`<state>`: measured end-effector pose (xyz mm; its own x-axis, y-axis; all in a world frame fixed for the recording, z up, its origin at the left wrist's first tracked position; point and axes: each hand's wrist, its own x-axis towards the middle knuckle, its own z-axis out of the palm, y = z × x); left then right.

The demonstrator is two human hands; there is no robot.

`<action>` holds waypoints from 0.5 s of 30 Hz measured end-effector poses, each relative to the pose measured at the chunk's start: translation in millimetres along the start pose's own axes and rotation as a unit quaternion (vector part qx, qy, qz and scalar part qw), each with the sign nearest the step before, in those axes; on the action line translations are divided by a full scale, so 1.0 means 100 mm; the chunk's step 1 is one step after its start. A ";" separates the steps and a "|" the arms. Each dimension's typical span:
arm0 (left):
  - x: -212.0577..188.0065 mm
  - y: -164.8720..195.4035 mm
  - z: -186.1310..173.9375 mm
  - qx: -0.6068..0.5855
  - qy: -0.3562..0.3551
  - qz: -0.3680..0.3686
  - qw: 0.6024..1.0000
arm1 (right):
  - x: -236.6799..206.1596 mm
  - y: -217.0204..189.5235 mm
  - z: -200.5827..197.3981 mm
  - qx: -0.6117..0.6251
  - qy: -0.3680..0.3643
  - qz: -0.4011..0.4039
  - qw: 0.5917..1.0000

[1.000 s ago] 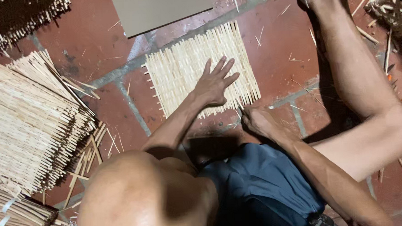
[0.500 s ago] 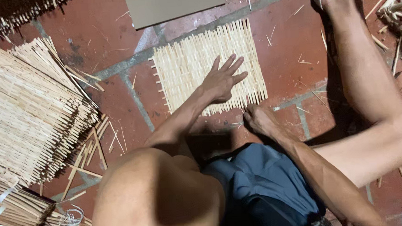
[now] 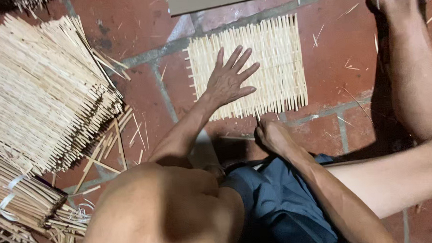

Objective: The person applies glue to a flat board using a paint roller, then places a woven bamboo mat onto the glued surface. They press the mat down, lift it, and stack it with other finished mats. The process repeats with additional mats and boards.

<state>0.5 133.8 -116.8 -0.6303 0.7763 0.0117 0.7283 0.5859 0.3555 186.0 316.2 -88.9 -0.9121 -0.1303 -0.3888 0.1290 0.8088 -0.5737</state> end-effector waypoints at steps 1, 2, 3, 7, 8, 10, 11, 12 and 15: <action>0.00 0.00 0.00 -0.001 0.009 0.004 1.000 | 0.03 0.01 0.04 0.001 0.000 -0.005 1.000; 0.01 0.00 0.01 -0.001 0.007 0.003 1.000 | 0.06 0.03 0.06 0.001 0.004 -0.010 1.000; 0.02 0.00 0.02 -0.003 0.004 -0.001 1.000 | 0.08 0.05 0.07 -0.005 0.004 0.002 1.000; 0.00 -0.02 0.07 0.001 0.007 0.002 1.000 | 0.11 0.08 0.10 -0.023 -0.019 0.044 0.999; 0.00 -0.03 0.08 0.001 0.007 0.000 1.000 | 0.11 0.07 0.11 -0.026 -0.028 0.056 0.998; 0.00 -0.04 0.10 -0.001 0.006 -0.002 1.000 | 0.12 0.04 0.12 -0.032 -0.021 0.055 0.998; 0.01 -0.04 0.11 -0.005 0.011 -0.002 1.000 | 0.13 0.03 0.12 -0.036 -0.015 0.052 0.998; 0.01 -0.04 0.11 -0.010 0.016 -0.001 1.000 | 0.13 0.02 0.12 -0.032 -0.014 0.056 0.998; 0.02 -0.02 0.11 -0.014 0.009 -0.007 1.000 | 0.15 -0.02 0.08 -0.019 -0.010 0.068 0.997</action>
<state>0.9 136.4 -127.7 -0.6459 0.7631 0.0234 0.7110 0.5901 0.3826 175.1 308.5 -99.5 -0.8789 -0.0291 -0.4761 0.2364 0.8404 -0.4877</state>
